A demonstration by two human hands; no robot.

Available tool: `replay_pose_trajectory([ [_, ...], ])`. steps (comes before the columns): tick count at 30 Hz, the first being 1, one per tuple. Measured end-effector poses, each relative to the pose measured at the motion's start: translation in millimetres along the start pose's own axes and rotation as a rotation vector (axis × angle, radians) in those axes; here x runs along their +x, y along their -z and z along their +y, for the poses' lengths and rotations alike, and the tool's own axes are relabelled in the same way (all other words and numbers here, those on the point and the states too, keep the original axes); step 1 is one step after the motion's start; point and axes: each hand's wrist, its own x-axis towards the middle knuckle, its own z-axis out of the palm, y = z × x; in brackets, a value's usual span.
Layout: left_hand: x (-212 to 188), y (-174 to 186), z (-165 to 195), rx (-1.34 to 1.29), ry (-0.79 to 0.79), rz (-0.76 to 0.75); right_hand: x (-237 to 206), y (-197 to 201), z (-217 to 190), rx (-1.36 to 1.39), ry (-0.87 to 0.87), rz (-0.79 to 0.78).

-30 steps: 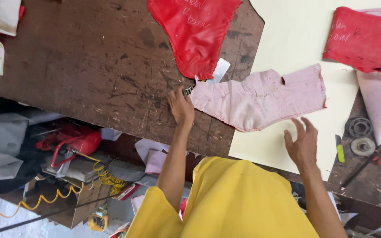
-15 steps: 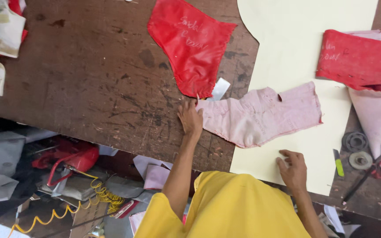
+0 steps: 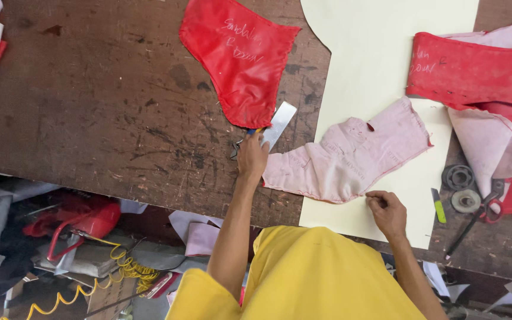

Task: The person aligns red fabric pieces over a paper pattern on the workbench, weights them with a bearing and a wrench, and traces their outlines with a pencil. They then flip the pieces over, rub the edges with a sanding block, and pull loose threads from the fabric.

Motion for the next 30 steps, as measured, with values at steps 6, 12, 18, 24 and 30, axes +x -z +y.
replay_pose_trajectory([
  [6, 4.9, -26.4, 12.7, 0.179, 0.052, 0.008, -2.2, 9.4, 3.3, 0.078, 0.052, -0.001],
  [12, -3.4, -40.5, 20.9, 0.341, -0.012, 0.121, -9.2, 17.7, 4.9, 0.117, -0.005, 0.015],
  [18, -7.8, -28.8, 19.6, 0.222, -0.083, 0.062, -8.6, 20.5, 9.5, 0.149, -0.048, -0.004],
  [24, -6.0, -32.7, 17.6, 0.217, -0.068, 0.066, -2.5, 19.9, 15.9, 0.164, -0.102, -0.038],
  [30, -6.6, -29.3, 19.5, 0.165, -0.057, 0.057, 4.0, 22.8, 18.8, 0.144, -0.158, -0.089],
])
